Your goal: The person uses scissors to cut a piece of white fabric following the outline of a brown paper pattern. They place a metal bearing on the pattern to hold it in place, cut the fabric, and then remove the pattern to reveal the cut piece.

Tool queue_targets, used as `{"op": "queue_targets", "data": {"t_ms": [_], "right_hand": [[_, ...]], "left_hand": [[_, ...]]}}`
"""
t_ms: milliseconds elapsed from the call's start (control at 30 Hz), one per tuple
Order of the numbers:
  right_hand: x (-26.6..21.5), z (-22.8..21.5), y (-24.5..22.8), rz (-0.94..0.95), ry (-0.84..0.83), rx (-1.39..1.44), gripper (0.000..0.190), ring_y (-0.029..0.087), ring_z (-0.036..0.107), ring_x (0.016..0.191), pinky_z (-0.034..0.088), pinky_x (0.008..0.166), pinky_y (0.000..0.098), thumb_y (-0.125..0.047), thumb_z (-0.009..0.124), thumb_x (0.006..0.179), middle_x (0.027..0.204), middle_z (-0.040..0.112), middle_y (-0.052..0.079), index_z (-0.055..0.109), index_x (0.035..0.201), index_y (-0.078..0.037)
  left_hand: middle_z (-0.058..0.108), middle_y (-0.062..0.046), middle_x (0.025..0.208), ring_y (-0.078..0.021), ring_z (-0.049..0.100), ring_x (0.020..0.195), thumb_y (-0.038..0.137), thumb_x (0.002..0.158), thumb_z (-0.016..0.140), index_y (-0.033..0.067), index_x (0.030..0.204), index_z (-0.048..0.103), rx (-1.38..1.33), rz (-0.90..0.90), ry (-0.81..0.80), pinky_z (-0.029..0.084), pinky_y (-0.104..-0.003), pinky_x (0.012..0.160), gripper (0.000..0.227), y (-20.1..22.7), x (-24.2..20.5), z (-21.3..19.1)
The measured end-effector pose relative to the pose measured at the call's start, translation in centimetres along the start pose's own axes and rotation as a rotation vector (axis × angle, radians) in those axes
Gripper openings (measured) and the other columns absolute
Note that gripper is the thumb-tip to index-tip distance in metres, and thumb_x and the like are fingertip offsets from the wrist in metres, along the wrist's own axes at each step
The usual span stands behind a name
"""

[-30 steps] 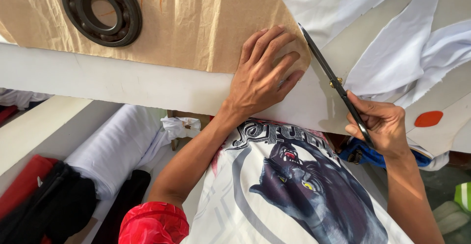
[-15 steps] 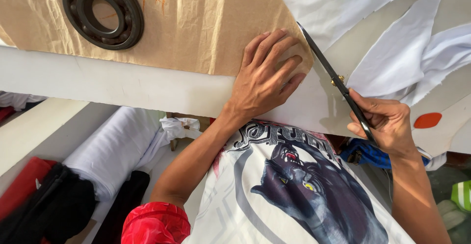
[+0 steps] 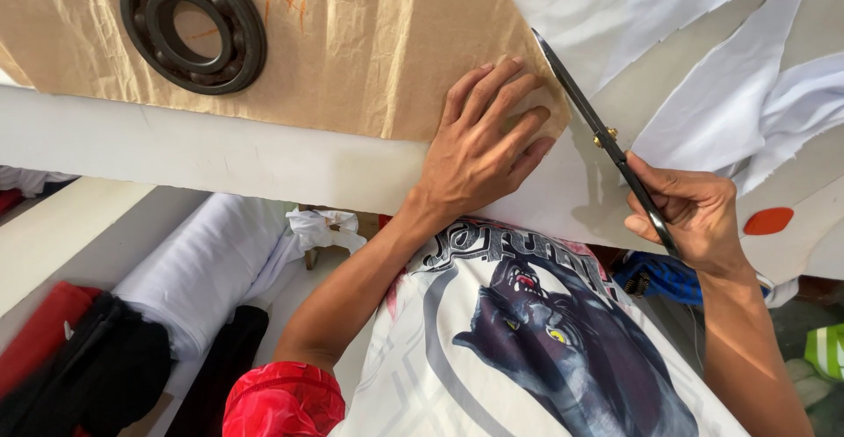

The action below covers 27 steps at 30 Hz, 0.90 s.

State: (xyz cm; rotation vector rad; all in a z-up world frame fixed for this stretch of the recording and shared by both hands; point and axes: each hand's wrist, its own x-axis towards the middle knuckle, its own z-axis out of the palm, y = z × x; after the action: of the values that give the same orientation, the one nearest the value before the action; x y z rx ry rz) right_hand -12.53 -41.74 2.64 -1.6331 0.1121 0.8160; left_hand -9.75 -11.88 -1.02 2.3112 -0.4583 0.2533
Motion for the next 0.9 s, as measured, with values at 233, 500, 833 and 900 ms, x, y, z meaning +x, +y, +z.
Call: {"op": "queue_targets", "data": {"t_ms": [233,500,833,900], "right_hand": [[1.0,0.3,-0.4,-0.026,-0.006,-0.059,0.070,0.010,0.034,0.075,0.033,0.067,0.0219,0.015,0.069,0.081,0.084,0.033,-0.005,0.054,0.147,-0.002],[1.0,0.9,-1.4,0.013,-0.019,-0.036,0.071,0.011,0.036,0.072,0.040,0.063,0.0207,0.016,0.067,0.082,0.080,0.034,-0.002,0.052,0.149,-0.002],[1.0,1.2,-1.4,0.008,-0.009,-0.008,0.069,0.010,0.038,0.061,0.033,0.050,0.0202,0.010,0.069,0.082,0.075,0.036,-0.003,0.051,0.148,-0.001],[0.9,1.1,-1.3,0.010,-0.001,-0.018,0.069,0.010,0.039,0.061,0.034,0.050,0.0194,0.008,0.070,0.082,0.075,0.038,-0.003,0.052,0.147,-0.001]], "left_hand": [[0.063,-0.012,0.127,-0.0351,0.058,0.127,0.020,0.102,0.071,0.0072,0.100,0.066,0.001,-0.004,0.001,0.043,-0.049,0.109,0.014,0.0,0.1,-0.1],[0.064,-0.011,0.125,-0.0345,0.058,0.127,0.021,0.102,0.070,0.0065,0.102,0.068,0.034,-0.016,0.031,0.045,-0.047,0.110,0.015,0.6,0.2,-0.2],[0.051,-0.010,0.115,-0.0273,0.067,0.078,-0.016,0.094,0.054,0.0051,0.113,0.051,-0.042,-0.285,-0.055,0.067,-0.037,0.060,0.029,-1.0,2.3,0.1],[0.049,-0.008,0.110,-0.0287,0.066,0.071,-0.017,0.093,0.055,0.0066,0.106,0.050,-0.084,-0.316,-0.078,0.065,-0.039,0.052,0.027,-1.3,2.9,-0.5]]}}
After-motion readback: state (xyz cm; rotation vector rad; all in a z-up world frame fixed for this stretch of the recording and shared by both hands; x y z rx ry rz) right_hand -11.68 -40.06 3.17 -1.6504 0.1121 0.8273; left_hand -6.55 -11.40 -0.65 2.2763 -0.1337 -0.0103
